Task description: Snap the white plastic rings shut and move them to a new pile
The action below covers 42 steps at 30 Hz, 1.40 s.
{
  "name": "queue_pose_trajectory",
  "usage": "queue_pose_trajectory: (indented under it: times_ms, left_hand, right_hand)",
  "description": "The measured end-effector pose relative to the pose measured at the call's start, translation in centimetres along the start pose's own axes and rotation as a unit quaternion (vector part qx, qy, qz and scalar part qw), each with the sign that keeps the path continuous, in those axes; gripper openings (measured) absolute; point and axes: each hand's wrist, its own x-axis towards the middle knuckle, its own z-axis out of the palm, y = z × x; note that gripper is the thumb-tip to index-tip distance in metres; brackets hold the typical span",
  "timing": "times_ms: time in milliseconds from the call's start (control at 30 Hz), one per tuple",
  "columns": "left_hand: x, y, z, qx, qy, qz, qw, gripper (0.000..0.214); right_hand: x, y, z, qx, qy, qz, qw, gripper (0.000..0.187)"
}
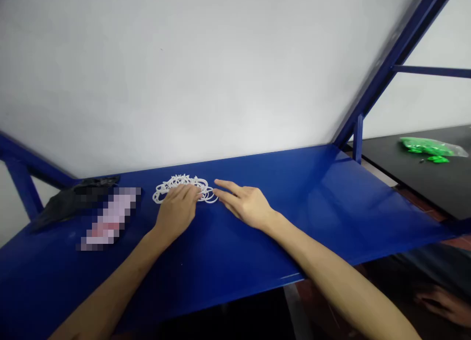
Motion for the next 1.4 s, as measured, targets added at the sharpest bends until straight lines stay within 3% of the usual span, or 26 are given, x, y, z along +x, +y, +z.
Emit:
queue_pose_trajectory:
  times_ms: [133,300,367,467,533,667,767,1000,1133,1400]
  left_hand:
    - [0.1,-2.0,-0.7,-0.004,0.018,-0.05,0.999,0.019]
    - [0.3,-4.4,-0.1,-0.026,0.095,-0.156,0.983,0.032]
    - [0.2,-5.1,0.8,-0.052,0.073,-0.18,0.98,0.039]
    - [0.0,-5.2,2.0,-0.082,-0.026,-0.205,0.975,0.052]
    - [-0.1,-4.7,2.6,-0.089,-0.073,-0.215,0.97,0.058]
    - [-0.2,-3.7,2.8,-0.089,-0.1,-0.184,0.974,0.062]
    - [-0.3,-3.6,2.7,-0.076,-0.106,-0.159,0.979,0.061]
    - [0.0,-4.4,1.7,-0.027,-0.08,-0.131,0.988,0.045]
    - [0.4,-4.3,1.4,-0.071,-0.072,-0.139,0.985,0.046]
    - [0.2,-4.5,2.1,-0.188,-0.03,-0.164,0.968,0.045]
  right_hand:
    - [-0.3,1.1,-0.3,0.049,0.034,0.059,0.996,0.026]
    - [-0.9,2.1,0.2,0.095,0.031,0.115,0.988,0.025]
    - [-1.1,2.3,0.6,0.111,0.005,0.131,0.985,0.024]
    - [-1.3,2.4,2.2,0.13,-0.029,0.163,0.978,0.027]
    - [-1.1,2.1,3.8,0.137,-0.041,0.179,0.973,0.04]
    - [0.7,0.4,7.7,0.129,-0.078,0.162,0.975,0.099]
    - [3.1,-1.1,9.4,0.086,-0.118,0.155,0.977,0.111]
    - [5.8,-1.3,8.3,0.043,-0.158,0.137,0.977,0.079]
    - [5.3,-0.7,7.7,0.025,-0.131,0.13,0.983,0.059]
    - [4.6,0.0,8.8,0.088,-0.049,0.147,0.984,0.042]
